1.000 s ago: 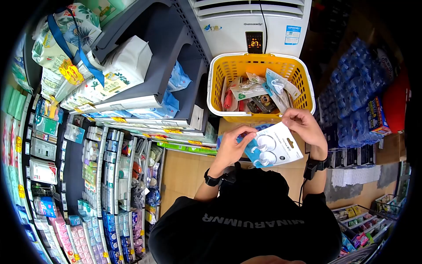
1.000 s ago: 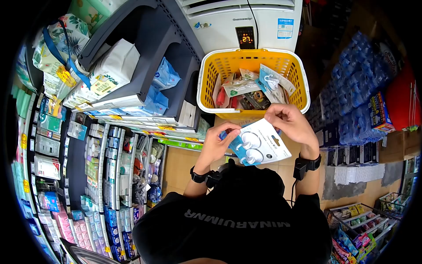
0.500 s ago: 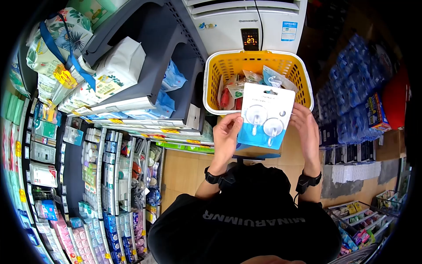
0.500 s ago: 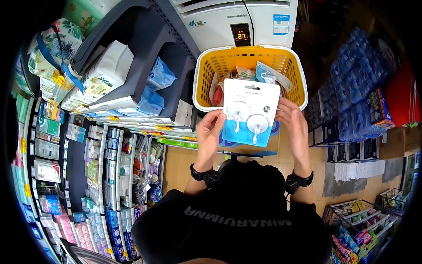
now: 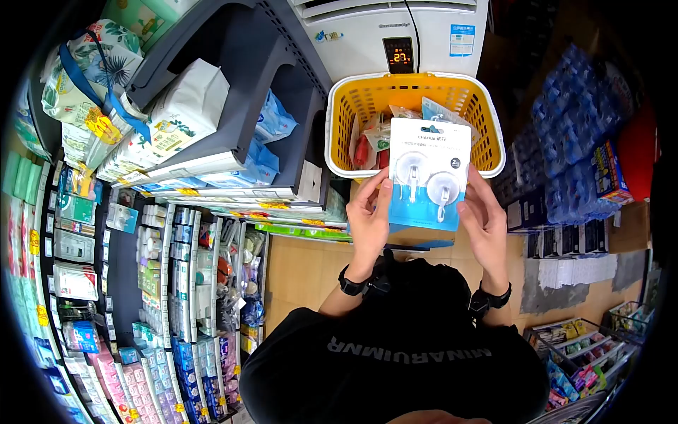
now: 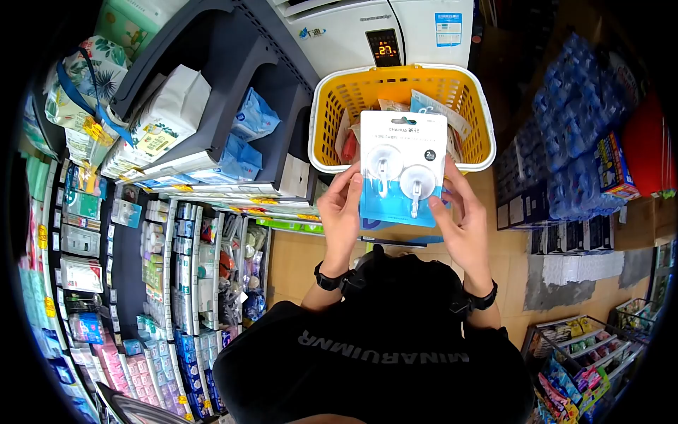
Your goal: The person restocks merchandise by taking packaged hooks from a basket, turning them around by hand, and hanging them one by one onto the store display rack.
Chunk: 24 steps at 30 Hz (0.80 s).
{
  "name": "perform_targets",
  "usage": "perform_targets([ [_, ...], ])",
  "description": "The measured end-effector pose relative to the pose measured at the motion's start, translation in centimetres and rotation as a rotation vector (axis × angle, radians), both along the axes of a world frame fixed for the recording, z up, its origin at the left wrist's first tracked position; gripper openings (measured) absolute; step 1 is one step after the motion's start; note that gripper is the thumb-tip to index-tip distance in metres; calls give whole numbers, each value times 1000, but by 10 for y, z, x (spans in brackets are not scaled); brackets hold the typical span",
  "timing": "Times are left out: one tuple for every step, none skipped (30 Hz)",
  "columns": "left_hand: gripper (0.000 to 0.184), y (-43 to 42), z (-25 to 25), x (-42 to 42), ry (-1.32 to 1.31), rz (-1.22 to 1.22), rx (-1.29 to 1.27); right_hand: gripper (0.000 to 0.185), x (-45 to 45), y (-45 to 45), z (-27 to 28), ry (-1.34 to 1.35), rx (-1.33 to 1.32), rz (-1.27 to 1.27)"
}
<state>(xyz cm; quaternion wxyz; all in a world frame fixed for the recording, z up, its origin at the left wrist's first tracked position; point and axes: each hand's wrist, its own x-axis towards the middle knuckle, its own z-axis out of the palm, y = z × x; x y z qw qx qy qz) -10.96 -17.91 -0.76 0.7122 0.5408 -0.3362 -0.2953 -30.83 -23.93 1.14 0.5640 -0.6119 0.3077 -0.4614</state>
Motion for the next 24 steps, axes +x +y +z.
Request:
perform_targets([
  [31, 1, -2, 1, -2, 0, 2, 63, 0, 1, 2, -2, 2, 0],
  [33, 3, -4, 3, -105, -7, 20, 64, 1, 2, 6, 31, -41, -24],
  [34, 5, -6, 4, -208, -14, 37, 65, 2, 3, 7, 65, -85, -49],
  [34, 6, -5, 5, -209, -17, 37, 65, 2, 5, 8, 63, -84, -52],
  [35, 8, -5, 4, -216, -30, 40, 66, 3, 6, 8, 70, -95, -75],
  [35, 9, -4, 4, -223, -44, 43, 67, 3, 7, 8, 77, -105, -100],
  [35, 10, -3, 3, -223, -47, 44, 67, 2, 7, 8, 77, -103, -103],
  [35, 11, -1, 2, -238, -51, 49, 68, 2, 8, 9, 101, -103, -109],
  [35, 12, 0, 1, -253, -53, 54, 70, 1, 9, 9, 124, -102, -114],
  [35, 13, 0, 1, -252, -55, 54, 70, 2, 9, 9, 125, -101, -116],
  [35, 13, -2, 1, -258, -66, 46, 71, 2, 10, 9, 133, -103, -131],
  [35, 13, -2, 1, -264, -76, 38, 72, 2, 10, 9, 141, -105, -147],
  [35, 14, -2, 1, -264, -77, 37, 72, 2, 9, 7, 141, -105, -148],
  [34, 14, -2, 0, -256, -87, 41, 73, 2, 9, 4, 148, -113, -169],
  [34, 15, -2, 0, -248, -97, 46, 73, 1, 9, 2, 155, -121, -191],
  [34, 16, -2, -1, -248, -98, 45, 73, 1, 9, 1, 156, -121, -192],
  [34, 16, 0, -2, -247, -100, 46, 74, 1, 9, 0, 161, -114, -198],
  [34, 17, 1, -2, -246, -102, 46, 75, 1, 9, 0, 165, -107, -205],
  [34, 17, 0, -2, -246, -102, 46, 75, 1, 9, -1, 165, -107, -205],
  [34, 17, -1, -1, -250, -110, 51, 75, 0, 9, -1, 181, -100, -209],
  [34, 17, -2, -1, -253, -118, 57, 75, 0, 9, -2, 198, -92, -213],
  [34, 18, -2, -1, -253, -118, 57, 75, 0, 9, -2, 198, -93, -212],
  [34, 18, -2, -2, -227, -126, 50, 75, 1, 9, -2, 193, -102, -224],
  [34, 18, -2, -3, -202, -132, 42, 75, 1, 9, -3, 188, -112, -234],
])
